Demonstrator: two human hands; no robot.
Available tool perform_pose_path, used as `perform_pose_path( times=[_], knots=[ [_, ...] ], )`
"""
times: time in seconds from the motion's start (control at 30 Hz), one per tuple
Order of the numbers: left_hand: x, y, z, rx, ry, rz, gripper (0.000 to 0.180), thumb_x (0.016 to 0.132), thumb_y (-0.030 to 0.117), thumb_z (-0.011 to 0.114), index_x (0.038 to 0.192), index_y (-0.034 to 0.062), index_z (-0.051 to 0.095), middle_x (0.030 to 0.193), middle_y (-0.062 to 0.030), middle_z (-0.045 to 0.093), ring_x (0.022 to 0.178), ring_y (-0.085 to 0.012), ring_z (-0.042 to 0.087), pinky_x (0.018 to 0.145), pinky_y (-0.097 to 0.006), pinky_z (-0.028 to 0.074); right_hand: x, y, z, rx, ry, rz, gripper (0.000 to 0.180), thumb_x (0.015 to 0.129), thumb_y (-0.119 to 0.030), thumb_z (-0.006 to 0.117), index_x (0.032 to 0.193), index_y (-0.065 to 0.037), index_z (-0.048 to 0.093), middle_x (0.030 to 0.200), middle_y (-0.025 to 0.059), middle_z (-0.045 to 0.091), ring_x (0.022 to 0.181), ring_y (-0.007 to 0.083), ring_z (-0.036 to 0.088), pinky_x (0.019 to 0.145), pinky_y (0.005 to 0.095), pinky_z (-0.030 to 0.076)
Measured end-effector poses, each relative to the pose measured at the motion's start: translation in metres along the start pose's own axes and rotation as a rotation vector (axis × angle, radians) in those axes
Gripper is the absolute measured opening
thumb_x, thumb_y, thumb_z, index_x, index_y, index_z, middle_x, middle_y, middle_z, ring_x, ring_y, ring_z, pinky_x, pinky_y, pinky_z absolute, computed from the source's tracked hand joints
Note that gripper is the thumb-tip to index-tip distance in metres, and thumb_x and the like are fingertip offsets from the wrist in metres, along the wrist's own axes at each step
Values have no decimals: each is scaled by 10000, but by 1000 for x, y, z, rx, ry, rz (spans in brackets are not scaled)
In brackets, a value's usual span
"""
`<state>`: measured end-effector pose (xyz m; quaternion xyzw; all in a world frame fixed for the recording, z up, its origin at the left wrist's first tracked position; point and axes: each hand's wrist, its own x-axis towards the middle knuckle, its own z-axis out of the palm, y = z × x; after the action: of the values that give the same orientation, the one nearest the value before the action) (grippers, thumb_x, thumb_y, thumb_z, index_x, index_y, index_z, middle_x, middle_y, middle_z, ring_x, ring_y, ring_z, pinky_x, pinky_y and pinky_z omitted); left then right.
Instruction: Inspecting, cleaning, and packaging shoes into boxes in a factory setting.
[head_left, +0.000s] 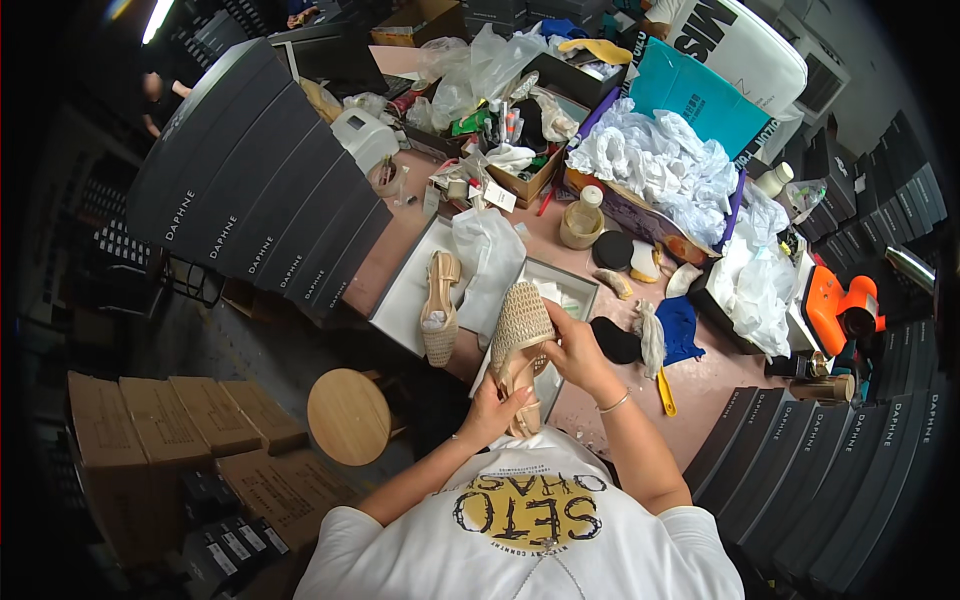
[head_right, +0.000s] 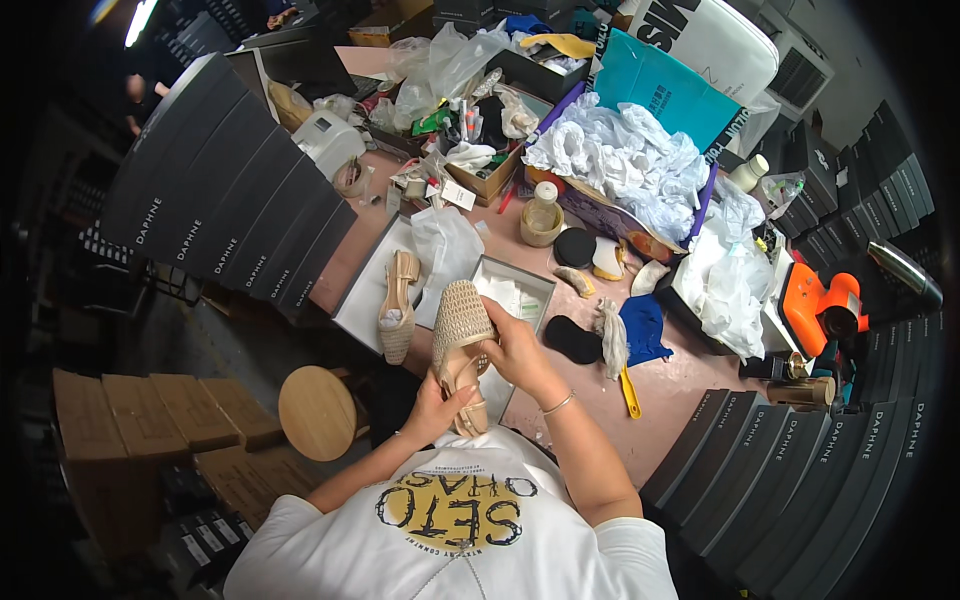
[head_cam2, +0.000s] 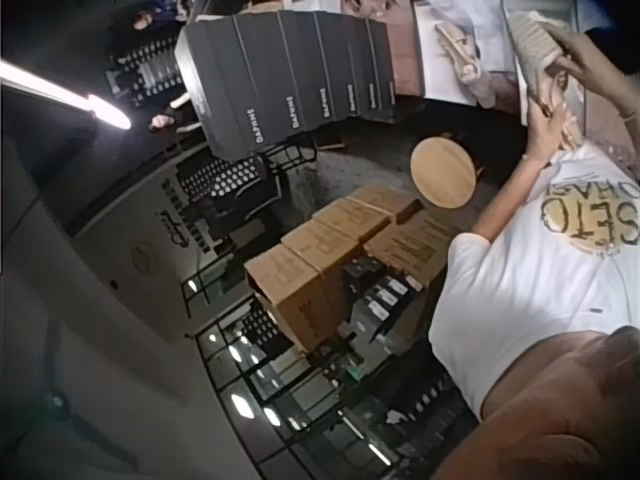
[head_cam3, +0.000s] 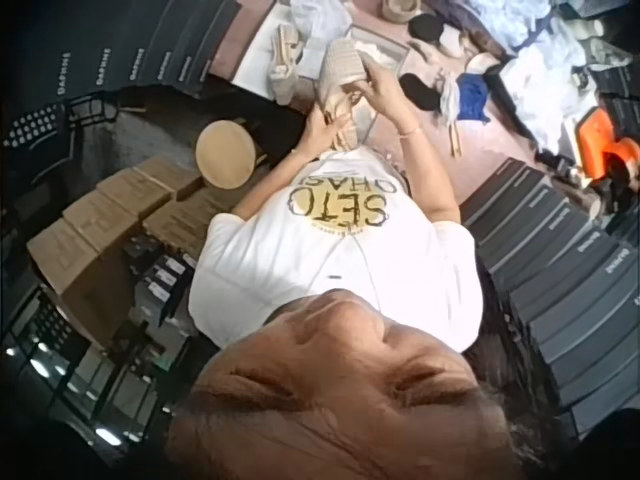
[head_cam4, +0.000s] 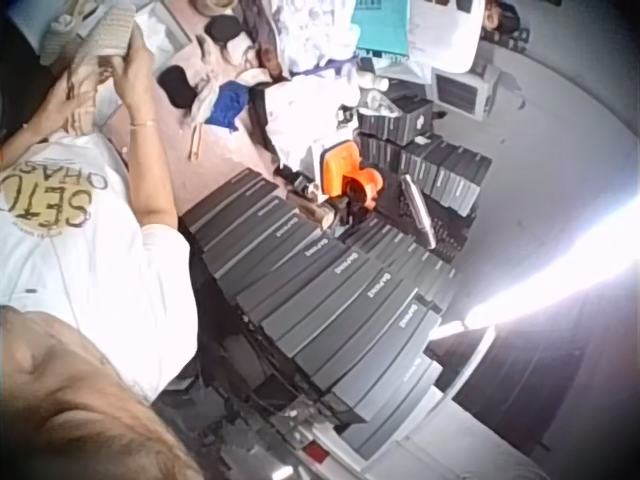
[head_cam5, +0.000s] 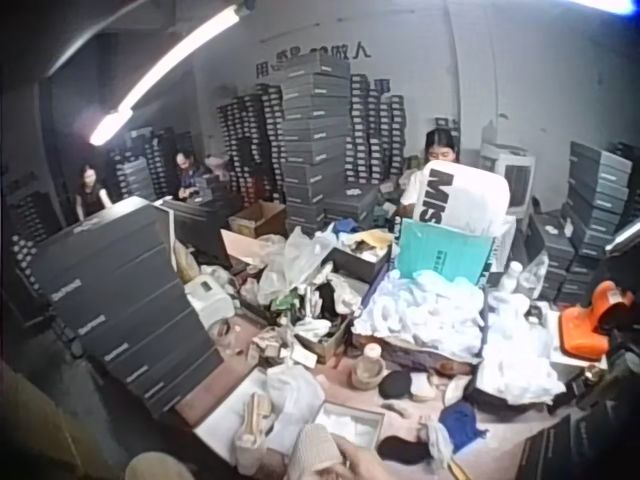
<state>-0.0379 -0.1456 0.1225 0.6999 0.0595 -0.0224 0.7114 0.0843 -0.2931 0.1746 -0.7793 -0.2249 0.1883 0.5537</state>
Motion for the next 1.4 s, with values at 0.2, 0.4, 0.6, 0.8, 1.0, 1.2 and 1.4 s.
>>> perform_pose_path(
  times=[0.2, 0.4, 0.6, 0.8, 1.0, 1.2, 1.4],
  knots=[
    [19, -2, -8, -707, 54, -370, 412, 902, 228, 604, 1237, 25, 475, 1105, -97, 587, 995, -205, 595, 866, -350, 500, -3, 10, -5, 394, -114, -60, 823, 893, -135, 618, 1501, -112, 63, 1466, 185, 284, 1231, 251, 461, 959, 352, 431],
    [37, 7, -36, -1614, -27, -582, 558, 971, 364, 473, 1365, 1, 316, 937, -102, 574, 627, -117, 565, 641, -277, 474, -43, 55, -26, 491, 153, 311, 453, 980, -278, 480, 1345, -14, 436, 1193, 97, 566, 944, 147, 610, 789, 262, 490],
    [33, 23, -40, -1565, -251, -539, 515, 1004, 311, 409, 1413, 18, 303, 1013, -105, 550, 596, -50, 489, 639, -222, 450, -83, 69, 1, 512, 27, 424, 418, 965, -282, 518, 1268, 6, 504, 1137, 97, 605, 931, 153, 609, 776, 272, 494],
    [32, 32, -34, -1140, -189, -551, 409, 1001, 290, 410, 1335, 53, 417, 993, -61, 562, 562, -30, 473, 613, -205, 462, -77, 58, 21, 456, -130, 391, 464, 965, -317, 514, 1300, 2, 478, 1193, 95, 582, 998, 158, 595, 836, 271, 460],
    [27, 4, -8, -471, 284, -161, 407, 965, 208, 514, 1299, 72, 325, 1203, -109, 485, 1070, -178, 542, 878, -341, 488, -65, 16, 21, 455, -145, 132, 753, 857, -320, 668, 1439, -34, 285, 1398, 147, 417, 1221, 226, 469, 987, 345, 390],
    [29, -10, -13, -154, -212, -273, 424, 980, 169, 470, 1365, 30, 362, 1218, -136, 522, 1087, -200, 569, 885, -302, 484, -88, 43, 42, 212, 46, 229, 762, 787, -165, 723, 1415, -33, 310, 1199, 122, 526, 1077, 183, 540, 901, 320, 448],
    [148, -124, -3, 650, -46, 90, 486, 865, 90, 527, 1305, -58, 386, 1199, -281, 510, 941, -393, 604, 829, -419, 498, -148, 58, -15, 739, 410, 422, 418, 858, -117, 603, 1243, -36, 464, 990, 47, 569, 905, 124, 571, 773, 267, 476]
  ],
)
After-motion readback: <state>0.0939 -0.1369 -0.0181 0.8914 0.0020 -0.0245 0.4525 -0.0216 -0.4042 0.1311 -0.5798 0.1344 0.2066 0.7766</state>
